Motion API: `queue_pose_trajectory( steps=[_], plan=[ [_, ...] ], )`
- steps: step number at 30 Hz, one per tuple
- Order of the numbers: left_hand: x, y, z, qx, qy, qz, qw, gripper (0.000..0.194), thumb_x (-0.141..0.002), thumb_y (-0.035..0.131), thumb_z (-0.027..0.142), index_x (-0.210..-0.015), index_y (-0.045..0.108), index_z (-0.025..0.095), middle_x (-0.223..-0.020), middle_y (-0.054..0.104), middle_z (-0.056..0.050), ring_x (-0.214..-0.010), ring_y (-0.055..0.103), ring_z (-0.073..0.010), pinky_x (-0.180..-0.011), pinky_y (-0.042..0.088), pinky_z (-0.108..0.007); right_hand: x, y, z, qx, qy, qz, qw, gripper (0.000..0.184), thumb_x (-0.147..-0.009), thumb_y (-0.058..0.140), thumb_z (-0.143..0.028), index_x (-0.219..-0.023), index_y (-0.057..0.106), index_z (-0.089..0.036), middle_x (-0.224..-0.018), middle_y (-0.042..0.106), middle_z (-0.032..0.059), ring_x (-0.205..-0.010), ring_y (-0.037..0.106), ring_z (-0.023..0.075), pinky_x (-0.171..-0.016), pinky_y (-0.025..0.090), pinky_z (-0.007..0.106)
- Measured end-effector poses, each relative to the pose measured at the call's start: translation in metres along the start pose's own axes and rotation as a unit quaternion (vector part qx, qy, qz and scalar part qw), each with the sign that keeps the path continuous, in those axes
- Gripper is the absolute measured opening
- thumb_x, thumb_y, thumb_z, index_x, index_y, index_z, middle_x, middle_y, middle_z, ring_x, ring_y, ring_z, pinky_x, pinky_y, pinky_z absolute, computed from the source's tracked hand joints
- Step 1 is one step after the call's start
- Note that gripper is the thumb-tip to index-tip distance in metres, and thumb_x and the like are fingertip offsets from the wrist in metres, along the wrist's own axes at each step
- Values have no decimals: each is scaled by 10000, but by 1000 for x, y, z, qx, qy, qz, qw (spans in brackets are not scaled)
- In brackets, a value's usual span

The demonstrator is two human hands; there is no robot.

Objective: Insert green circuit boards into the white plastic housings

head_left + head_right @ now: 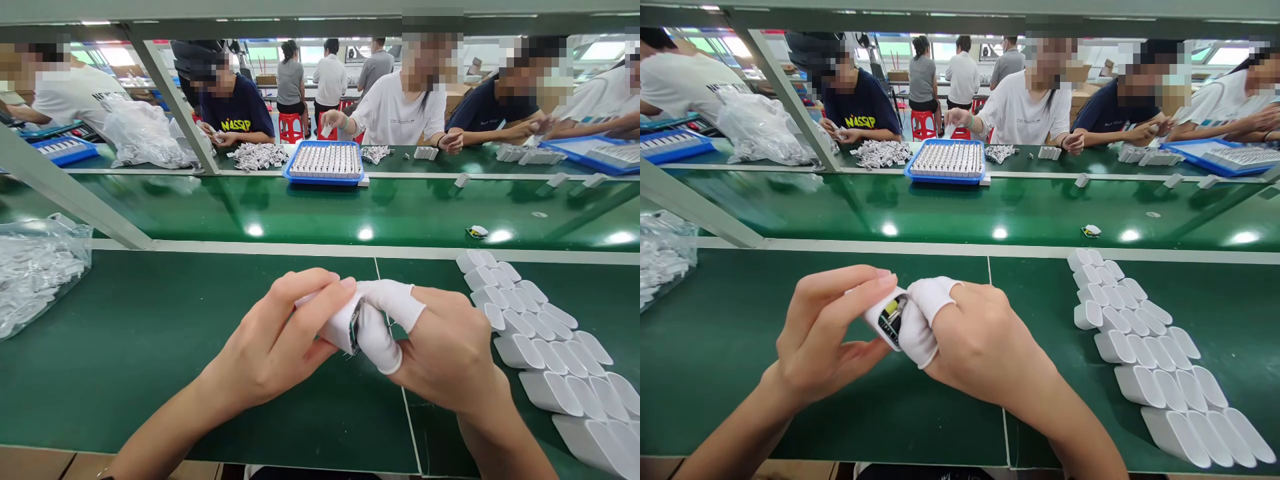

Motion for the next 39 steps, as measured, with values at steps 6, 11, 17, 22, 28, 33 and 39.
queue_pose_trajectory(
  steps=[6, 11, 17, 22, 28, 33, 39],
  plan=[
    [2, 3, -7, 60, -28, -23, 998, 407, -841, 670, 141, -1219, 523, 107, -1115, 556, -87, -1068, 566, -156, -908, 525, -215, -3, 1, 12, -214, 58, -90, 971, 193, -860, 466, -89, -891, 654, -121, -714, 640, -29, -563, 534, 79, -531, 392, 208],
    [3, 10, -9, 46, -17, -44, 998, 434, -842, 667, 128, -1244, 506, 108, -1137, 546, -96, -1096, 554, -164, -954, 499, -228, -2, 8, 19, -225, 121, -147, 956, 200, -864, 457, -101, -847, 655, -130, -705, 620, -28, -592, 545, 96, -547, 383, 240],
    [0, 10, -16, 89, -58, -25, 994, 446, -821, 676, 125, -1233, 504, 127, -1107, 545, -96, -1061, 557, -179, -909, 520, -252, -6, 9, 19, -280, 124, -139, 942, 173, -946, 489, -95, -872, 643, -126, -651, 554, -57, -523, 427, 65, -514, 346, 199],
    [1, 13, -19, 90, -54, -19, 994, 472, -816, 683, 133, -1248, 494, 145, -1113, 545, -94, -1058, 555, -184, -904, 522, -265, -7, 12, 23, -349, 162, -123, 915, 120, -930, 554, -91, -853, 632, -140, -700, 603, -52, -578, 516, 63, -551, 399, 150],
    [0, 14, -23, 49, -50, -10, 997, 486, -829, 661, 132, -1278, 481, 171, -1122, 555, -88, -1063, 556, -182, -872, 534, -267, -7, 18, 24, -296, 163, -64, 939, 149, -908, 559, -59, -815, 624, -157, -679, 589, -56, -559, 490, 73, -554, 400, 176],
    [2, 16, -37, 47, -150, -3, 988, 503, -803, 661, 132, -1276, 502, 188, -1151, 537, -103, -1070, 551, -204, -734, 546, -249, 0, 41, 26, -431, 223, 19, 874, 173, -923, 630, -153, -1090, 611, -194, -982, 679, -1, -818, 655, 135, -773, 551, 229],
    [5, 16, -34, 24, -144, 49, 988, 559, -805, 602, 53, -1334, 460, 163, -1162, 576, -111, -1047, 591, -183, -815, 552, -263, 7, 57, 21, -433, 204, 116, 870, 331, -864, 656, -84, -1138, 639, -269, -1163, 627, 8, -995, 621, 161, -883, 553, 296]
  ],
)
Point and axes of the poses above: each hand's wrist, its own x-axis away from the middle knuckle, its own y-axis out of the palm, z = x × y, the point moved 6 cm from there along -x, towards the middle knuckle
